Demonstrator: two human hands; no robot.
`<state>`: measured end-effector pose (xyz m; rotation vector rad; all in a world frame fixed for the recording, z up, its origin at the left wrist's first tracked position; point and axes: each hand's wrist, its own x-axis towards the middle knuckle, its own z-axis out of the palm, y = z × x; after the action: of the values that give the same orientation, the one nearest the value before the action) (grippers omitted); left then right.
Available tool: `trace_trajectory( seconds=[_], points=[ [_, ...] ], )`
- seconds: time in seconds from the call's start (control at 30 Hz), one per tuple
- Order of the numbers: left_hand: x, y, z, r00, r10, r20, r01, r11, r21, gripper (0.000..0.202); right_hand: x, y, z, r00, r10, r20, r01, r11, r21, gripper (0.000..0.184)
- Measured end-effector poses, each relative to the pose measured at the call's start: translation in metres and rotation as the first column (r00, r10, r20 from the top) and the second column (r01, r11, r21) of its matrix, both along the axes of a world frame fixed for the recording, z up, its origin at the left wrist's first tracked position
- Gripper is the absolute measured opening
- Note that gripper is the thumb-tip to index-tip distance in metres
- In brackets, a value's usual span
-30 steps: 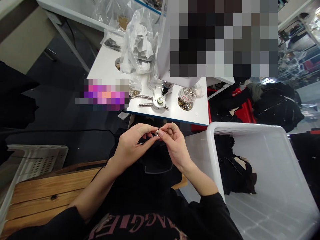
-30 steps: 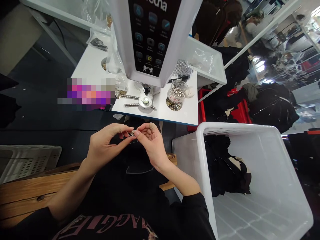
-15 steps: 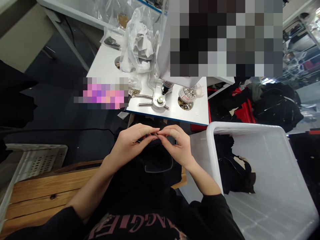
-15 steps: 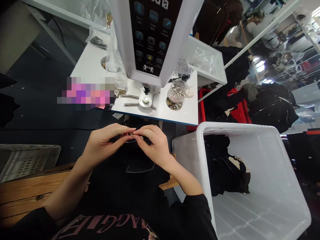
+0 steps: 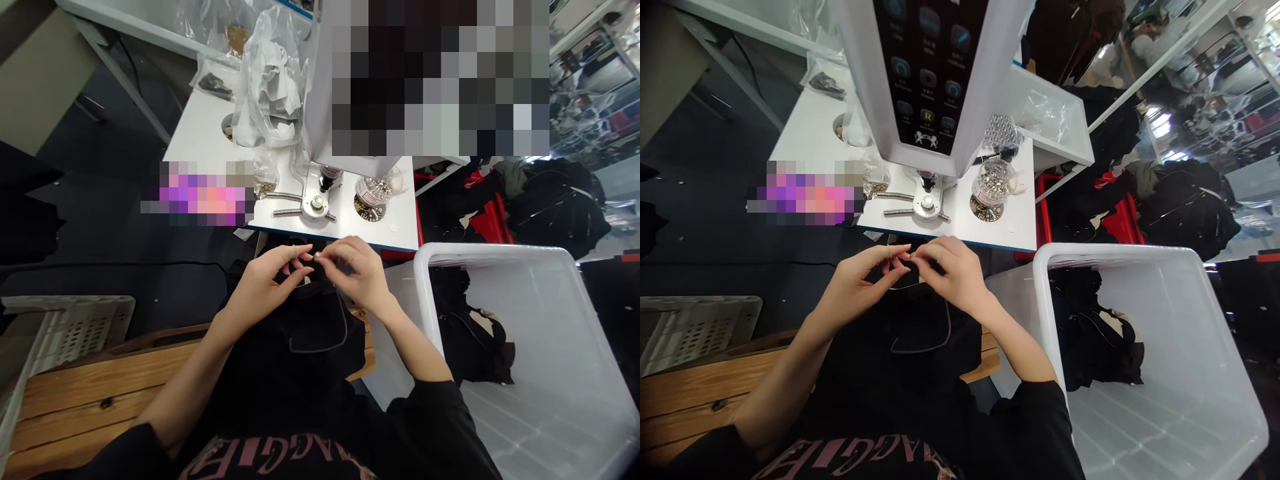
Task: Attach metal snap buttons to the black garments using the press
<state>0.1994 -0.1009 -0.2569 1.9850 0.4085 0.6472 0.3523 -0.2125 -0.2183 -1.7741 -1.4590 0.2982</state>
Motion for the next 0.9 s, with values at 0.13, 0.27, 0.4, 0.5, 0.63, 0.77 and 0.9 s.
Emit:
trace_trajectory(
  seconds=[0.13,0.27,0.4,0.5,0.63,0.77,0.9],
  points=[
    [0.015,-0.015,-0.077,0.978,0.087,-0.188,-0.12,0.978,-0.172,0.029,0.036,0.037,-0.023,0.973,-0.228,0.039,0.227,0.973,0.045,0.009],
    [0.018,-0.032,-0.146,0.948,-0.046,-0.315,-0.068,0.937,-0.342,0.027,0.063,0.071,-0.046,0.976,-0.215,0.021,0.214,0.975,0.054,0.011],
    [0.016,-0.03,-0.16,0.941,-0.048,-0.335,-0.087,0.922,-0.377,0.027,0.066,0.087,-0.056,0.977,-0.207,0.046,0.207,0.978,0.001,0.013],
    [0.017,-0.026,-0.155,0.93,-0.05,-0.364,-0.108,0.91,-0.401,0.027,0.066,0.089,-0.058,0.963,-0.238,0.122,0.241,0.97,-0.012,0.014],
    [0.018,-0.025,-0.157,0.924,-0.043,-0.381,-0.13,0.9,-0.417,0.024,0.071,0.09,-0.058,0.957,-0.229,0.178,0.242,0.969,-0.053,0.015],
    [0.018,-0.026,-0.163,0.926,-0.044,-0.376,-0.132,0.894,-0.429,0.024,0.074,0.09,-0.057,0.96,-0.217,0.178,0.239,0.964,-0.115,0.018],
    [0.018,-0.025,-0.166,0.932,-0.051,-0.358,-0.119,0.892,-0.436,0.023,0.073,0.09,-0.056,0.968,-0.206,0.14,0.226,0.964,-0.139,0.02]
  ],
)
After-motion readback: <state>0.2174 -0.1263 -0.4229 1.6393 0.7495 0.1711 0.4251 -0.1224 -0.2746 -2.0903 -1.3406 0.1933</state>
